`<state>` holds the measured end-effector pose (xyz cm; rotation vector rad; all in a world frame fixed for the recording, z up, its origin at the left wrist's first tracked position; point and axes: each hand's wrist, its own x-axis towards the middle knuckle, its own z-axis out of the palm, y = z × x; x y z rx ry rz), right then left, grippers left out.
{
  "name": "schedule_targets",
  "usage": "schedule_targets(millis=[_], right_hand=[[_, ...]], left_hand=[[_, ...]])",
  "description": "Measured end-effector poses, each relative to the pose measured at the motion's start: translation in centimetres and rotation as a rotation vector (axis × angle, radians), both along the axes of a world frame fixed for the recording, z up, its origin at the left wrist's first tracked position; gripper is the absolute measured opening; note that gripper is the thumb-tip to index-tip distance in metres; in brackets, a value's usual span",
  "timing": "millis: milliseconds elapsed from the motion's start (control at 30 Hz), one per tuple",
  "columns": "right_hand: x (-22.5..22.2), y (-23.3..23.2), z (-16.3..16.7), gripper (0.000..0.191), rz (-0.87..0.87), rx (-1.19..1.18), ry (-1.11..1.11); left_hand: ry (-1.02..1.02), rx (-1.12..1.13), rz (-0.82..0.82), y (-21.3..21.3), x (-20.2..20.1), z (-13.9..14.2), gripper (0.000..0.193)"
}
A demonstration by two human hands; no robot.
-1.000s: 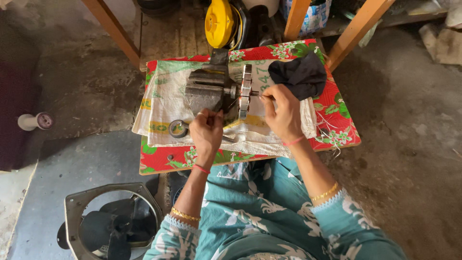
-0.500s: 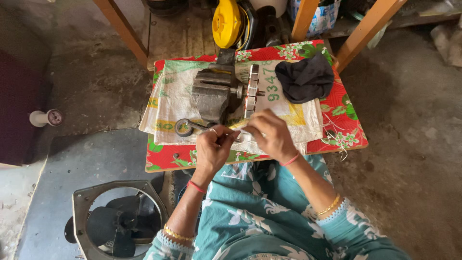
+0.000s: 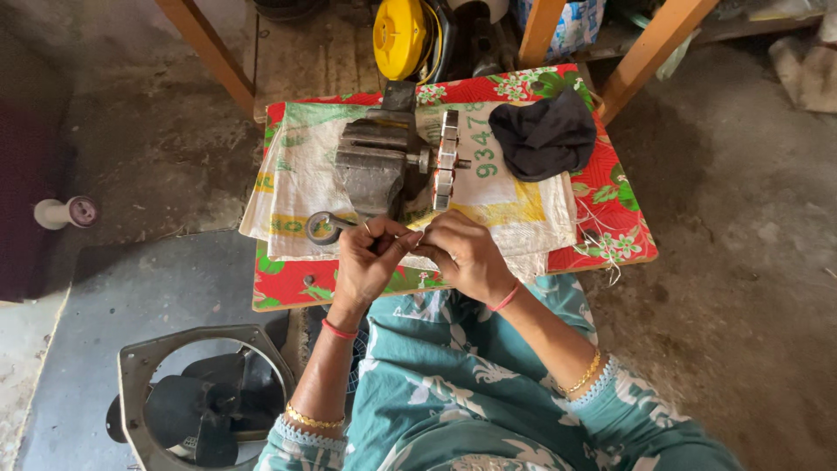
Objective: The person uses a wrench to loosen a metal component clamped in a bench vise, then removes it. They handle the component, which appears to be a stator, and use a small tool to adjust or clean parts of it. The person then places the component back into the vise and tightens it.
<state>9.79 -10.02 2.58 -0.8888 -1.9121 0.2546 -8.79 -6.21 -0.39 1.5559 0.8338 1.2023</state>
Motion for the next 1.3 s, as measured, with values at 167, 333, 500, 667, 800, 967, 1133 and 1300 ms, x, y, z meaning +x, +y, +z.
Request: schedule_targets(millis=[167,333,500,667,800,967,1133,1300], right_hand=[[0.4,0.4,0.5,0.009,0.023,0.061,0.0],[2.2,0.1,1.0,0.01,-0.089,-0.037,0.003],[4.8,1.0,1.6,0.014,-0.123,0.0,-0.052],[6.3,3.1,1.8,0.012,-0.14,0.046,-0.063],[7.0,5.0,1.8,0.014,-0.135,-0.015,-0.066],[6.8,6.3,1.6,0.013,-0.145,-0.022,-0.012],[6.5,6.5,1.0,0.011,-0.155,-0.005,-0.036],[6.7,7.3,-1.2,0.007,-0.053,-0.224,0.213]], left_hand=[[0.064,0.06,0.112,0.5,-0.3,-0.1,0.011],[0.199,0.123,0.143,0.3,1.7,0.5,0.013],[0.274,0.287,0.183,0.7,4.0,2.0,0.015],[0.321,0.472,0.315,1.6,5.4,3.5,0.018],[0.314,0.718,0.348,2.5,5.7,4.1,0.01],[0.3,0.544,0.413,3.8,5.3,4.2,0.016],[0.276,0.545,0.496,4.4,4.7,3.2,0.016],[0.267,0.327,0.56,5.0,4.3,1.1,0.021]])
